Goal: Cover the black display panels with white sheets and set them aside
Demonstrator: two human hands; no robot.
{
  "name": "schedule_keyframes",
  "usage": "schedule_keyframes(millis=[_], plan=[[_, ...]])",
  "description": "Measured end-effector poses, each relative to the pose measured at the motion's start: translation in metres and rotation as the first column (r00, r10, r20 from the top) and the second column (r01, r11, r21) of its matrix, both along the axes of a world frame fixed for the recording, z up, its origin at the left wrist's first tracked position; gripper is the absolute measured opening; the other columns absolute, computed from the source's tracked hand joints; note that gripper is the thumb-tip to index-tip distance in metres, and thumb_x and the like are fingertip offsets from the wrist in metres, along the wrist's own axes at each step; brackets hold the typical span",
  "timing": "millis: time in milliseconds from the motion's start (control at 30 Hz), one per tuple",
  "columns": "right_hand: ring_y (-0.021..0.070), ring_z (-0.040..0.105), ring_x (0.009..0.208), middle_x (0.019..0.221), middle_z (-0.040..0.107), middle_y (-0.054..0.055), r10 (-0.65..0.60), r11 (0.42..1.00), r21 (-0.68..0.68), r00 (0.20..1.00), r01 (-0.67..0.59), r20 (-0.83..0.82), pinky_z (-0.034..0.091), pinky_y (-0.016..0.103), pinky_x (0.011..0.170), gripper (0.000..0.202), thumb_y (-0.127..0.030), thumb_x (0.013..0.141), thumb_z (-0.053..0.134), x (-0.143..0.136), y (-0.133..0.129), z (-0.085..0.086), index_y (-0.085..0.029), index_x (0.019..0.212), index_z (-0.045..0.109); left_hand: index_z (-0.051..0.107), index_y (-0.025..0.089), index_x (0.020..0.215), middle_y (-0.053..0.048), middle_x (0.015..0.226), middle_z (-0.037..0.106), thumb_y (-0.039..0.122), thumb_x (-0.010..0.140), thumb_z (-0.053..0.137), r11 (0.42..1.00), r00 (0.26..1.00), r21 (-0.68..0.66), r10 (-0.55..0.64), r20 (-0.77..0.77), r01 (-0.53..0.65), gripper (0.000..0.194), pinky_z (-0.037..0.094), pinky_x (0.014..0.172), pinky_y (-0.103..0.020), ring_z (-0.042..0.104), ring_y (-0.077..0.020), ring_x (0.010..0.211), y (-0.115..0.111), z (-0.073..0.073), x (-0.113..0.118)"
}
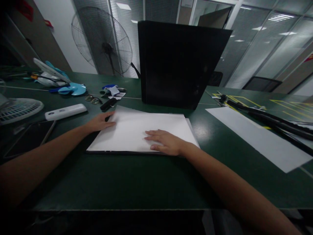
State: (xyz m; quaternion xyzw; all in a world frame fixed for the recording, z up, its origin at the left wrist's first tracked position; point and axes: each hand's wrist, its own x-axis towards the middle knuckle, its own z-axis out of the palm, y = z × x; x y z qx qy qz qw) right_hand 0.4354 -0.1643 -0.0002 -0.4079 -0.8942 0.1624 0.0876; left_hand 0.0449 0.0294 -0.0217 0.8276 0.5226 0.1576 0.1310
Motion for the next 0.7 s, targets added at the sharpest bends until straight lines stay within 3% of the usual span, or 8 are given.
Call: schedule_keyframes(millis=[67, 133, 200, 300, 367, 433, 567, 700], plan=[[0.0232, 0.039, 0.156, 0.171, 0.038, 0.0, -0.23, 0.971, 0.084, 0.972, 0.226, 0.039, 0.032, 0.046, 0.131, 0.064, -0.069, 0.105, 0.048, 0.034, 0.015, -0.001, -0.036, 0.159, 0.053, 0.04, 0.024, 0.168, -0.012, 0.169, 0.046, 0.047, 0.09, 0.067, 1.0, 0.999, 0.009, -0.009, -0.041, 0.009, 0.086, 0.028, 0.13, -0.059, 0.044, -0.0409, 0.155, -0.001, -0.002, 0.001], [0.0275, 0.041, 0.155, 0.171, 0.038, 0.008, -0.475, 0.873, 0.156, 0.879, 0.463, 0.05, 0.032, 0.049, 0.13, 0.064, -0.06, 0.105, 0.051, 0.081, 0.024, -0.001, -0.028, 0.161, 0.051, 0.023, 0.023, 0.174, -0.014, 0.175, 0.035, 0.042, 0.096, 0.06, 1.0, 0.996, 0.027, -0.008, -0.088, 0.01, 0.089, 0.02, 0.13, -0.066, 0.034, -0.0409, 0.16, -0.002, -0.004, 0.001], [0.0334, 0.034, 0.158, 0.17, 0.036, 0.019, -0.705, 0.695, 0.237, 0.709, 0.678, 0.04, 0.027, 0.056, 0.131, 0.065, -0.049, 0.105, 0.054, 0.133, 0.024, 0.001, -0.016, 0.16, 0.05, 0.014, 0.025, 0.176, -0.013, 0.177, 0.029, 0.037, 0.101, 0.051, 0.997, 0.988, 0.024, -0.063, -0.141, 0.067, 0.084, 0.016, 0.129, -0.07, 0.026, -0.0393, 0.164, -0.003, -0.006, 0.0], [0.0438, 0.014, 0.163, 0.17, 0.026, 0.03, -0.931, 0.349, 0.32, 0.365, 0.881, 0.01, 0.016, 0.069, 0.129, 0.067, -0.042, 0.103, 0.058, 0.204, 0.01, 0.0, -0.004, 0.158, 0.048, 0.032, 0.03, 0.172, -0.012, 0.179, 0.026, 0.03, 0.107, 0.039, 0.988, 0.964, -0.01, -0.153, -0.218, 0.155, 0.065, 0.011, 0.127, -0.075, 0.016, -0.0387, 0.166, -0.005, -0.006, 0.0], [0.043, 0.023, 0.16, 0.166, 0.035, 0.028, -0.988, 0.149, 0.326, 0.156, 0.934, 0.004, 0.019, 0.07, 0.127, 0.06, -0.041, 0.103, 0.062, 0.236, 0.002, -0.005, -0.008, 0.152, 0.055, 0.044, 0.03, 0.167, -0.012, 0.179, 0.027, 0.031, 0.11, 0.034, 0.986, 0.957, -0.027, -0.165, -0.237, 0.163, 0.058, 0.008, 0.126, -0.077, 0.014, -0.0394, 0.167, -0.006, -0.006, 0.0], [0.0372, 0.038, 0.152, 0.158, 0.048, 0.02, -1.0, 0.017, 0.313, 0.011, 0.95, 0.02, 0.028, 0.065, 0.126, 0.05, -0.043, 0.102, 0.066, 0.256, -0.002, -0.012, -0.015, 0.144, 0.062, 0.045, 0.029, 0.166, -0.013, 0.178, 0.027, 0.037, 0.112, 0.035, 0.987, 0.961, -0.033, -0.158, -0.229, 0.155, 0.056, 0.007, 0.127, -0.076, 0.015, -0.0399, 0.166, -0.008, -0.004, 0.002], [0.0329, 0.048, 0.143, 0.155, 0.05, 0.015, -0.993, -0.069, 0.301, -0.096, 0.951, 0.075, 0.04, 0.06, 0.121, 0.052, -0.054, 0.102, 0.065, 0.267, 0.004, -0.025, -0.021, 0.142, 0.063, 0.045, 0.024, 0.166, -0.017, 0.178, 0.026, 0.052, 0.109, 0.046, 0.992, 0.967, -0.019, -0.129, -0.218, 0.128, 0.063, 0.008, 0.126, -0.075, 0.02, -0.0411, 0.165, -0.01, -0.003, 0.004], [0.0307, 0.054, 0.136, 0.15, 0.054, 0.014, -0.994, -0.018, 0.355, -0.056, 0.935, 0.097, 0.047, 0.057, 0.115, 0.048, -0.053, 0.103, 0.064, 0.267, 0.008, -0.029, -0.021, 0.139, 0.064, 0.044, 0.027, 0.166, -0.015, 0.178, 0.027, 0.06, 0.106, 0.048, 0.991, 0.963, -0.033, -0.136, -0.233, 0.132, 0.068, 0.012, 0.126, -0.074, 0.023, -0.0435, 0.164, -0.01, -0.001, 0.003]])
